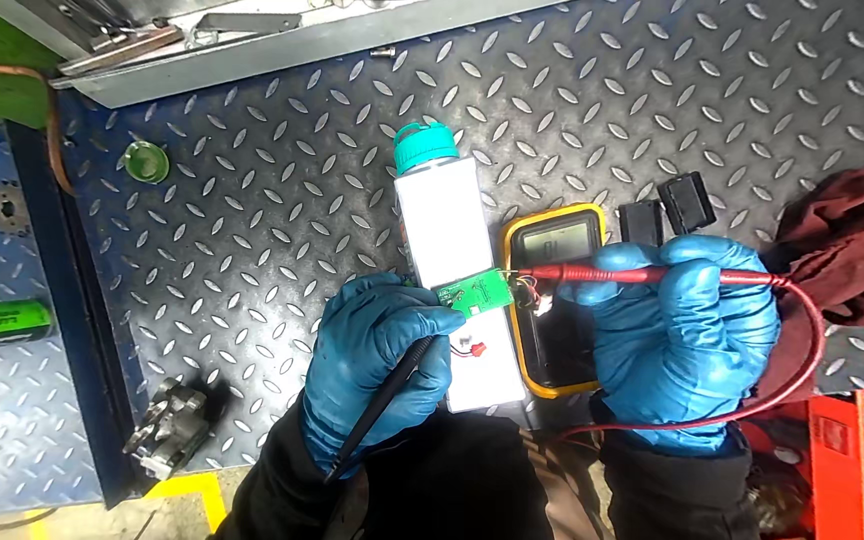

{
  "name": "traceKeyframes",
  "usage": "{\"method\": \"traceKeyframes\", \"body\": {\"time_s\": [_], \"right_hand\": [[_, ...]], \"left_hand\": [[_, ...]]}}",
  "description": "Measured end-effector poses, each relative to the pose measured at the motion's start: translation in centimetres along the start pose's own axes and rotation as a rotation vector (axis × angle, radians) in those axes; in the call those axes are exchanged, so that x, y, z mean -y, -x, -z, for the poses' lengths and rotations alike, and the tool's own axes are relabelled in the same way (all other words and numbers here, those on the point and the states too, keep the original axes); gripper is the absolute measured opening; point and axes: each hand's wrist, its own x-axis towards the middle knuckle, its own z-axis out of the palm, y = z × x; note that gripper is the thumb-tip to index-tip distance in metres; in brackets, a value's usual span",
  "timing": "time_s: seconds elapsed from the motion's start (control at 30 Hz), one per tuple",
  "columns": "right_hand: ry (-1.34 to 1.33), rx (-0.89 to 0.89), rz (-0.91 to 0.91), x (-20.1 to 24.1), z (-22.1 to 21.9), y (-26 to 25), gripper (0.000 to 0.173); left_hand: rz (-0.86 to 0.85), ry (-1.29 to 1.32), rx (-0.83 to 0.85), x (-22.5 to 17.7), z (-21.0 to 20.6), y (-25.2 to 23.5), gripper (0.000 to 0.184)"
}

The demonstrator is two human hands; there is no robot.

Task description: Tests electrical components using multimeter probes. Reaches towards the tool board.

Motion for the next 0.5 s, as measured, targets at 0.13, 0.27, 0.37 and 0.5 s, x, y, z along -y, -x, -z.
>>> {"method": "traceKeyframes", "body": {"time_s": [0.13, 0.27, 0.37, 0.5], "right_hand": [[0.007, -0.002, -0.012, 0.23, 0.26, 0.39, 0.017], [0.024, -0.005, -0.029, 0.53, 0.45, 0.69, 0.018], [0.022, -0.004, -0.026, 0.62, 0.59, 0.84, 0.018], [0.021, -0.025, -0.027, 0.55, 0.55, 0.86, 0.018]], "left_hand": [[-0.007, -0.003, 0.006, -0.06, 0.04, 0.08, 0.016], [-0.003, 0.009, 0.000, -0.01, 0.02, 0.06, 0.015], [-0.008, 0.019, -0.002, 0.10, 0.02, 0.00, 0.016], [-0.011, 0.006, 0.003, 0.00, 0.03, 0.06, 0.016]]}}
